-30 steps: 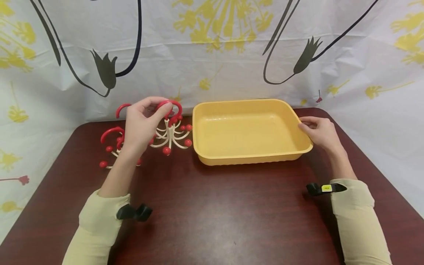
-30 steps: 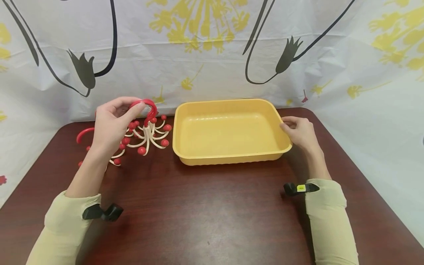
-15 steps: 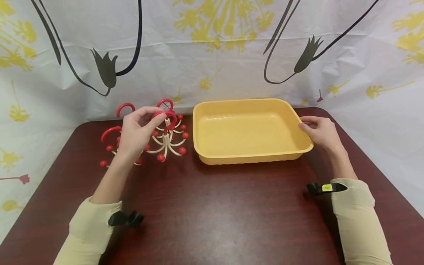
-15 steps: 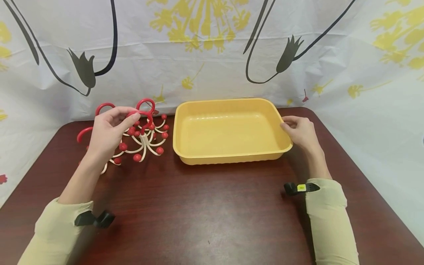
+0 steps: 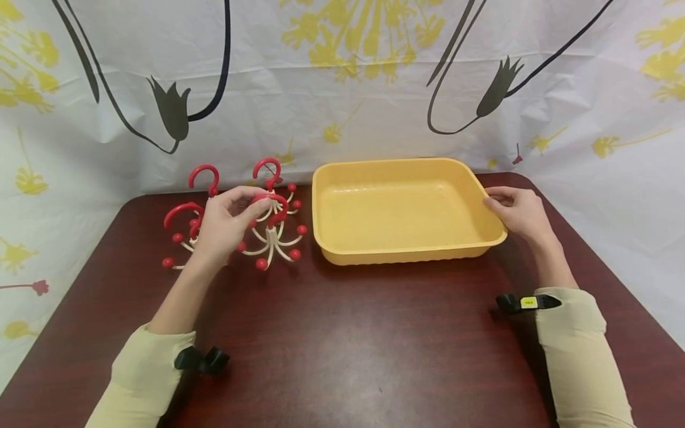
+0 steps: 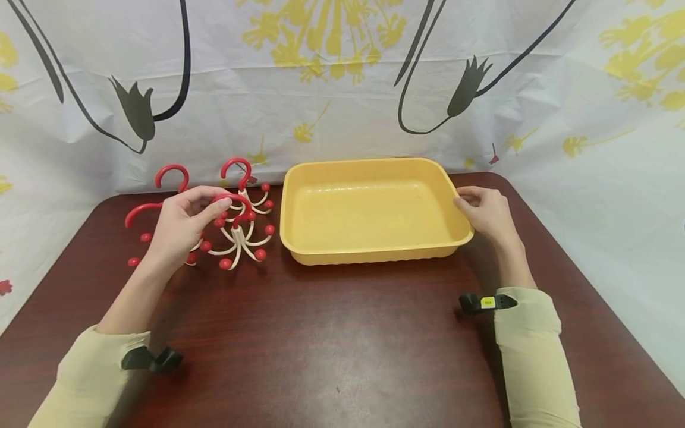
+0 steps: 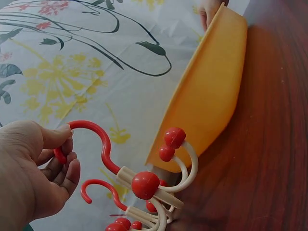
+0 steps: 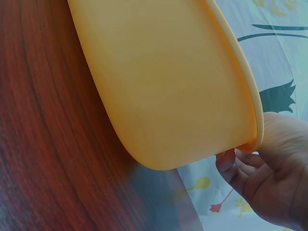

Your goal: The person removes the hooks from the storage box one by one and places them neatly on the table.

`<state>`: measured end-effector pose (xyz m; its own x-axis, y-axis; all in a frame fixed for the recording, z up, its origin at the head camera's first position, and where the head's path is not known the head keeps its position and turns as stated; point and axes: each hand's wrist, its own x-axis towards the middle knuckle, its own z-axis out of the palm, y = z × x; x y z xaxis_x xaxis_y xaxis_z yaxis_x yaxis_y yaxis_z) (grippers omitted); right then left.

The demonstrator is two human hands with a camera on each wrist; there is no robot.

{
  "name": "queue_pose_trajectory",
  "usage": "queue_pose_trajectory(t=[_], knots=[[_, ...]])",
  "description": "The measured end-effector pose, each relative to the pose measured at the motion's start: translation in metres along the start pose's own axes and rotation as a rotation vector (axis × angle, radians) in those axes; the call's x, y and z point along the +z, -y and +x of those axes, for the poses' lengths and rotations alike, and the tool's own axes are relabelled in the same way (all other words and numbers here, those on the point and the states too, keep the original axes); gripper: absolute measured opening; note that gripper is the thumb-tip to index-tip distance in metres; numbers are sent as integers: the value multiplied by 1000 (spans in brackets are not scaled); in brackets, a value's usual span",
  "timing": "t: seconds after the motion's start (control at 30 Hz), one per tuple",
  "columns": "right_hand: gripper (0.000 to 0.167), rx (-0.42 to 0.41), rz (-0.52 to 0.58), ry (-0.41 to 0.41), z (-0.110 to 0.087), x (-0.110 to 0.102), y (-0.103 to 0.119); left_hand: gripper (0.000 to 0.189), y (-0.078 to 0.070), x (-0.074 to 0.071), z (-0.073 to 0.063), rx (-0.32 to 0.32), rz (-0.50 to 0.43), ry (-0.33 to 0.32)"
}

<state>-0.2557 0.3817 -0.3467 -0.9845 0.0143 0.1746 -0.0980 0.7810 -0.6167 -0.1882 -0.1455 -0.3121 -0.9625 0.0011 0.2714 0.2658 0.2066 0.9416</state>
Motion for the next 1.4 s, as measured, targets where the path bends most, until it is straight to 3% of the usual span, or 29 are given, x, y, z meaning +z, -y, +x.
queue_pose_trajectory(t=[0.27,0.57,1.0,1.4], knots=[[49,-1,9,-2,-1,0,0,30,13,3,-1,-2,25,51],[49,-4,3,0,1,1,0,30,24,-1,1,13,-5,18],[50,1,-8,15,3,3,-2,33,26,-8,-2,-52,39,52],[50,0,-36,48,1,-2,-3,36,29,-12,-4,-38,5,73]])
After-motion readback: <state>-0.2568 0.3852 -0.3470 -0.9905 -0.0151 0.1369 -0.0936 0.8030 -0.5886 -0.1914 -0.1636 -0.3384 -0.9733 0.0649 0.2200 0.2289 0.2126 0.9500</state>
